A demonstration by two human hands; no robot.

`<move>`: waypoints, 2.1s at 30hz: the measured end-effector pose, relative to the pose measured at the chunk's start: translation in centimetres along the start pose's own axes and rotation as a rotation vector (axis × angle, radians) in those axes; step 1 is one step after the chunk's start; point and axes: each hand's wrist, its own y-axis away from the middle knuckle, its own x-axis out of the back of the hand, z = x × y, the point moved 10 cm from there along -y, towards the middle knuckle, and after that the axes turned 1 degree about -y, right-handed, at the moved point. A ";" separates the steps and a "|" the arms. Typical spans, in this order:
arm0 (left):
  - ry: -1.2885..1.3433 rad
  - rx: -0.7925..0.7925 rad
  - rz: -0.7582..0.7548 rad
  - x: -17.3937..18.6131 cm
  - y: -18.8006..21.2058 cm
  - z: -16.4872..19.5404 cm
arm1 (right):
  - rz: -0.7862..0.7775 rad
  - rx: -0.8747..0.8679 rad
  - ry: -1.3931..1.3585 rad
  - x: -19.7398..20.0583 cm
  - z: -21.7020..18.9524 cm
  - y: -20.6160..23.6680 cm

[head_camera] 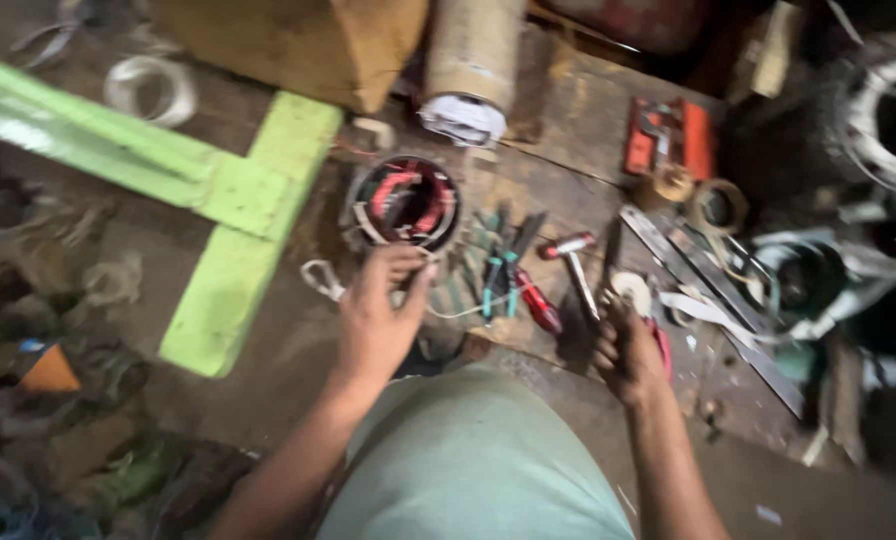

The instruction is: The person works on an electrical motor stator, using pliers and a wooden stick to adjust and arrange copper windings. They repeatedly insert the stick into the stator slots and use pliers to pull and position wires.

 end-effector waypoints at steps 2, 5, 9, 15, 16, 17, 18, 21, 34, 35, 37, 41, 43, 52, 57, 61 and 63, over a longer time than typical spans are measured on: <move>0.000 -0.023 -0.020 0.1 0.0 0.0 | 0.097 0.084 0.377 1.2 -0.9 1.2; -0.042 -0.065 -0.043 0.4 0.0 0.3 | -0.162 0.252 0.778 -2.2 -0.5 3.9; -0.058 -0.142 -0.021 1.0 0.0 1.4 | -0.480 0.407 0.998 -7.0 0.5 6.5; -0.033 -0.023 -0.055 1.2 0.0 0.5 | -0.692 0.487 1.459 -11.2 1.7 6.5; -0.027 -0.026 -0.056 1.3 0.1 0.7 | -0.734 0.494 1.437 -11.9 1.7 6.4; -0.017 -0.031 -0.059 1.4 0.2 0.8 | -0.718 0.481 1.452 -12.1 1.8 5.9; -0.001 -0.037 -0.064 1.4 0.3 1.0 | -0.695 0.469 1.469 -12.2 1.8 5.4; -0.094 -0.003 -0.026 2.3 0.6 0.9 | -0.677 0.436 1.435 -12.6 1.9 4.4; -0.183 0.061 -0.066 0.7 0.9 -8.6 | -0.831 0.635 1.260 -16.6 0.1 5.2; -0.130 0.081 -0.070 0.6 0.9 -9.7 | -0.856 0.669 1.236 -16.9 0.2 5.5; -0.027 0.122 -0.076 -0.2 0.0 -11.1 | -0.824 0.553 1.217 -16.3 1.1 4.8; -0.044 0.092 -0.243 -2.7 -1.6 -10.7 | -0.774 0.581 1.277 -14.6 1.3 5.4; -0.220 -0.064 -0.181 -2.1 -1.0 -6.9 | -0.743 0.724 1.292 -13.0 -0.1 6.7; 0.292 -0.873 -0.524 -5.0 4.8 16.2 | 0.378 0.661 1.826 2.7 -8.8 5.2; 0.145 -1.182 -0.565 -14.8 5.4 17.5 | 0.247 1.014 1.405 0.9 -9.7 6.9; -0.257 -1.108 -0.791 -23.5 5.5 7.8 | 0.663 0.522 1.951 1.7 -8.3 3.6; -0.439 -1.001 -0.820 -24.4 5.0 4.7 | 0.643 0.471 1.936 1.4 -8.2 2.8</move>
